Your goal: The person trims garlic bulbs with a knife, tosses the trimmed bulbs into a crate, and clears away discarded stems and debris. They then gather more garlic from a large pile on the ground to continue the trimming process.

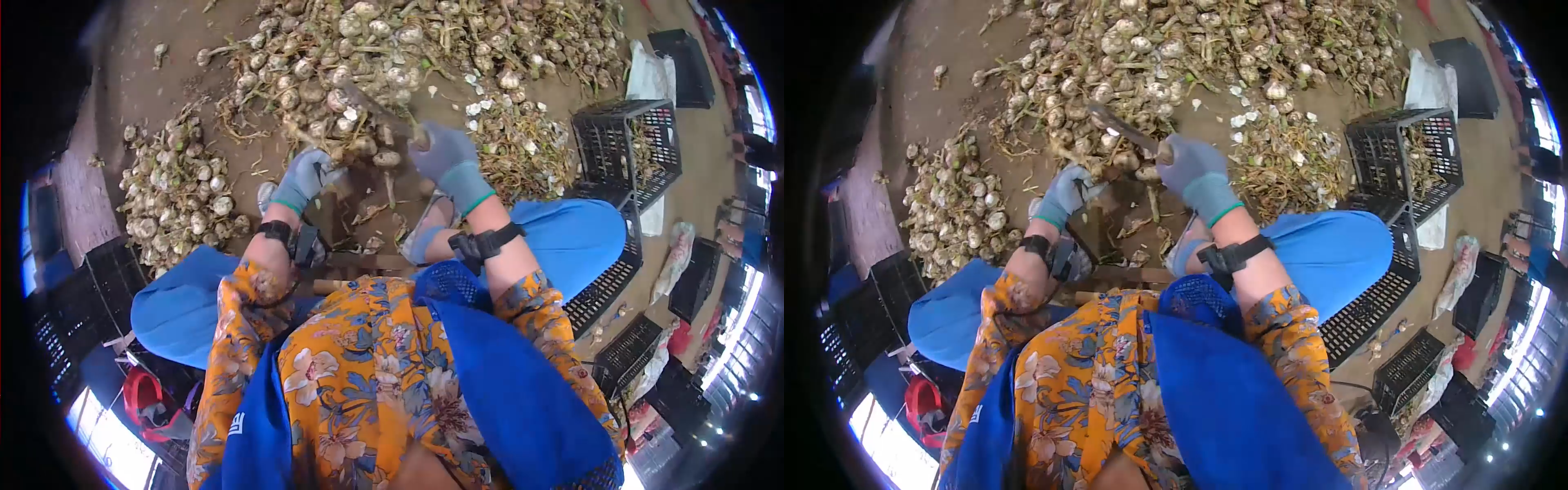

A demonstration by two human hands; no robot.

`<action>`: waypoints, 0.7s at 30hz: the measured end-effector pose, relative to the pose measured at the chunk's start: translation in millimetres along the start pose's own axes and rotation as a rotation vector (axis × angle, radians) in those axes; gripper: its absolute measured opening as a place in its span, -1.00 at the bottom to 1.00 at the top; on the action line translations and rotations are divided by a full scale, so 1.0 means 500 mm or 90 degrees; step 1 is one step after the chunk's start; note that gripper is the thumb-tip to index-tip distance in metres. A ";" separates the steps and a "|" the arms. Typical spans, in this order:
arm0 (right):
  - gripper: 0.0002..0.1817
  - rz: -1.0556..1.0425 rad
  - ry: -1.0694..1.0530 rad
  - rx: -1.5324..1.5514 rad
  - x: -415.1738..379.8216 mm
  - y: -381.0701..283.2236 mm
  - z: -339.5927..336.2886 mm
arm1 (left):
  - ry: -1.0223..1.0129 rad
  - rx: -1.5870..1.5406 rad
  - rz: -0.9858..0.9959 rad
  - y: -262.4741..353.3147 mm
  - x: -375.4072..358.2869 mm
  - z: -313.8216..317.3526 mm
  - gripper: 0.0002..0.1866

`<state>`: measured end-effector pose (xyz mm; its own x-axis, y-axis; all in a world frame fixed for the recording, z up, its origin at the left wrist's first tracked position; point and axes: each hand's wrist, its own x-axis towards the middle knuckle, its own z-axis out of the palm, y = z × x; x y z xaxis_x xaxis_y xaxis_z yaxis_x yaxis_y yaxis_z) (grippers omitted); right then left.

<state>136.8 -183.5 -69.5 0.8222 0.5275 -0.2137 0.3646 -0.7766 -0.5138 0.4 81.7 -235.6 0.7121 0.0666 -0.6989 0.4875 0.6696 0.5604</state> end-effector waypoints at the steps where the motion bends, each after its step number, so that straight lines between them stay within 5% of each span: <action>1: -0.71 -0.009 -0.008 0.002 0.003 0.000 0.003 | -0.054 -0.105 -0.019 0.010 -0.017 0.001 -0.80; 4: -0.73 -0.048 0.008 0.013 0.000 -0.014 0.018 | -0.156 -0.167 -0.019 0.089 -0.125 0.092 -0.72; 6: -0.73 -0.079 -0.083 -0.010 -0.009 -0.034 0.018 | 0.004 0.873 0.694 0.106 -0.149 0.099 -0.65; 7: -0.73 -0.082 -0.080 -0.013 -0.013 -0.040 0.021 | 0.038 0.633 0.414 0.101 -0.143 0.121 -0.64; 8: -0.74 -0.127 -0.076 -0.009 -0.019 -0.047 0.029 | 0.037 0.631 0.418 0.110 -0.166 0.150 -0.64; 10: -0.75 -0.168 -0.068 -0.006 -0.030 -0.068 0.035 | -0.018 0.920 0.222 0.128 -0.220 0.191 -0.67; 12: -0.72 -0.161 -0.110 -0.010 -0.044 -0.102 0.022 | -0.041 0.820 0.236 0.101 -0.230 0.189 -0.71; 15: -0.74 -0.209 -0.124 0.001 -0.044 -0.101 0.013 | -0.024 0.855 0.439 0.117 -0.315 0.257 -0.72; 17: -0.74 -0.231 -0.123 0.034 -0.039 -0.058 0.024 | -0.001 0.946 0.416 0.142 -0.342 0.277 -0.72; 19: -0.65 0.019 -0.157 -0.037 -0.020 -0.009 0.031 | 0.037 0.995 0.421 0.160 -0.360 0.292 -0.70; 21: -0.63 -0.038 -0.133 0.137 -0.016 -0.033 0.023 | 0.012 1.038 0.393 0.174 -0.354 0.292 -0.71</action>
<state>119.4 -170.7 -68.7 0.6863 0.6467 -0.3329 0.2899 -0.6630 -0.6902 -9.7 20.2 1.8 0.9738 0.0190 -0.2266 0.1440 -0.8227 0.5500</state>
